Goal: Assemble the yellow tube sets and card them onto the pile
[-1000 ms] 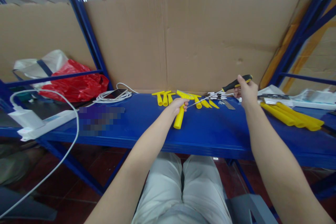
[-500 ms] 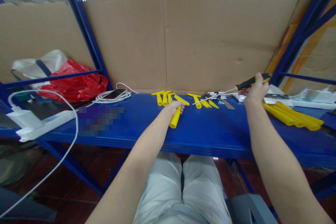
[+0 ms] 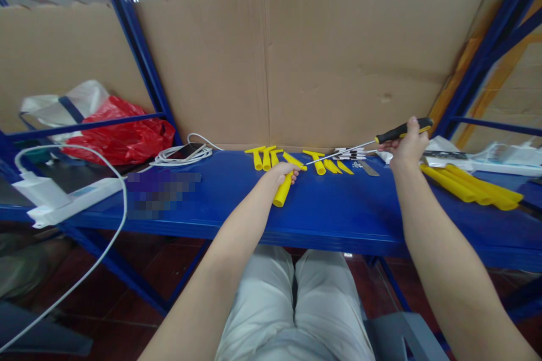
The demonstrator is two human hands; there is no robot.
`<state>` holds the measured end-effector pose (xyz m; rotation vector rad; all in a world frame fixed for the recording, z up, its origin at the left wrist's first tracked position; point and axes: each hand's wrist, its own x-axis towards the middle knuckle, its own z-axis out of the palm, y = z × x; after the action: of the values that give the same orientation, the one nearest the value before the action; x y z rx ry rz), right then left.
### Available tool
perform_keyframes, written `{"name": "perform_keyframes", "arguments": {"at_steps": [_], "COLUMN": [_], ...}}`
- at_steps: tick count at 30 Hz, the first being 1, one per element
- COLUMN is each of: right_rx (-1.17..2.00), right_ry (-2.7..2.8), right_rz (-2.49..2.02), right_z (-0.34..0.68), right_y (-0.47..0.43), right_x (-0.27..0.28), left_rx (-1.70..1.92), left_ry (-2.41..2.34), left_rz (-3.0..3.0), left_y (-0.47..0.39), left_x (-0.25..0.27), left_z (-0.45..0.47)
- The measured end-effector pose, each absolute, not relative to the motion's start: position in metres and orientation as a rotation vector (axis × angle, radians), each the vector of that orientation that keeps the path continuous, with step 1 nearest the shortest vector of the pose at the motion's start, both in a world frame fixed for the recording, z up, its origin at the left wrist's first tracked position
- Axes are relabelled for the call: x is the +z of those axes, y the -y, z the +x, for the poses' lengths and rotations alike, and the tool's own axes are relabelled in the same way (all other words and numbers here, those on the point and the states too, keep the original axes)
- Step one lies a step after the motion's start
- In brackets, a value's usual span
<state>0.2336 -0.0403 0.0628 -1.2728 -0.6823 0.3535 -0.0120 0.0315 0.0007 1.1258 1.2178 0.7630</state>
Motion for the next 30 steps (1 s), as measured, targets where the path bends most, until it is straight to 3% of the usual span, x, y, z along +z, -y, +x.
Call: {"name": "perform_keyframes", "arguments": {"at_steps": [16, 30], "right_rx": [0.325, 0.386], "right_ry": [0.713, 0.650], "right_rz": [-1.307, -1.076], "right_z": [0.232, 0.233], "right_y": [0.040, 0.039], "right_x": [0.062, 0.061], "left_rx": [0.750, 0.727], "left_ry": [-1.203, -1.205], "left_rz": [1.136, 1.188], "left_y": [-0.024, -0.020], "left_x": [0.006, 0.007], "left_z": [-0.011, -0.011]}}
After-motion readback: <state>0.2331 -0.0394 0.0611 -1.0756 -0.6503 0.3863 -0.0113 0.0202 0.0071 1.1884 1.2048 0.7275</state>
